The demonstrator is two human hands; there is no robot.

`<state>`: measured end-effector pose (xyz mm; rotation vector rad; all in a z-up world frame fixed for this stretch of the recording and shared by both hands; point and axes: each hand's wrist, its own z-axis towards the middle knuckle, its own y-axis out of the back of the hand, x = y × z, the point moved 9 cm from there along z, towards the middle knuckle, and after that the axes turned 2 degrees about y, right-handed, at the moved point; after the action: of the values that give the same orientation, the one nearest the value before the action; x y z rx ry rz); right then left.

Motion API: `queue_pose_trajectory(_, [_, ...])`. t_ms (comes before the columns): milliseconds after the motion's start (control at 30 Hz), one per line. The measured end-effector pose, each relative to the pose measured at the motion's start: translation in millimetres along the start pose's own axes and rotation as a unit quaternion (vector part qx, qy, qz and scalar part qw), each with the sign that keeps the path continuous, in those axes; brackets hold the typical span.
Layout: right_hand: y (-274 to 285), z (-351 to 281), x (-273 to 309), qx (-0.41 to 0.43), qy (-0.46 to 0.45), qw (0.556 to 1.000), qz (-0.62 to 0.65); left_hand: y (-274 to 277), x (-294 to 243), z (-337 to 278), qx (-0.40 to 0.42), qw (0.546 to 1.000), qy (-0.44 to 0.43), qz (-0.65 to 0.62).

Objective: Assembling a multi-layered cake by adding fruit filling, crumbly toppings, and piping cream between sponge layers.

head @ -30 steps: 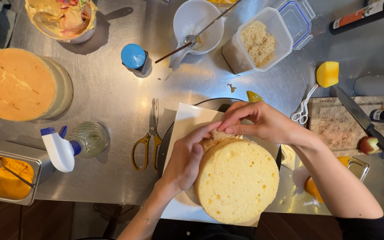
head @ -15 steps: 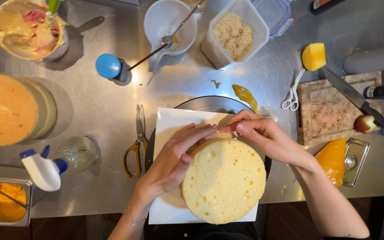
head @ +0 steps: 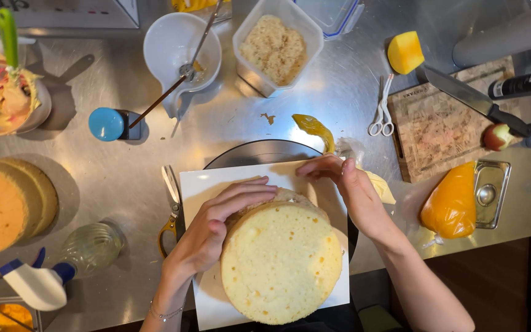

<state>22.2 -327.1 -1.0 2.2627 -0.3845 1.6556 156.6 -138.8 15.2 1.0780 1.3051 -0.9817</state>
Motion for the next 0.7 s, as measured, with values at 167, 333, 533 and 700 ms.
queue_pose_trajectory(167, [0.7, -45.0, -11.5, -0.12, 0.04, 0.991, 0.05, -3.9, 1.9, -3.8, -0.001, 1.0, 0.018, -0.017])
queue_pose_trajectory(333, [-20.3, -89.8, -12.6, -0.198, 0.129, 0.965, 0.111, -4.9, 3.5, -22.6, -0.062, 0.997, 0.001, -0.05])
queue_pose_trajectory(533, [-37.1, -94.0, -25.1, -0.183, 0.075, 0.965, 0.172, -14.8, -6.1, -16.9, -0.023, 1.0, 0.01, 0.01])
queue_pose_trajectory(700, [-33.7, -88.7, -4.3, -0.126, 0.147, 0.973, 0.122, -6.8, 10.1, -21.9, -0.039, 0.998, -0.02, 0.034])
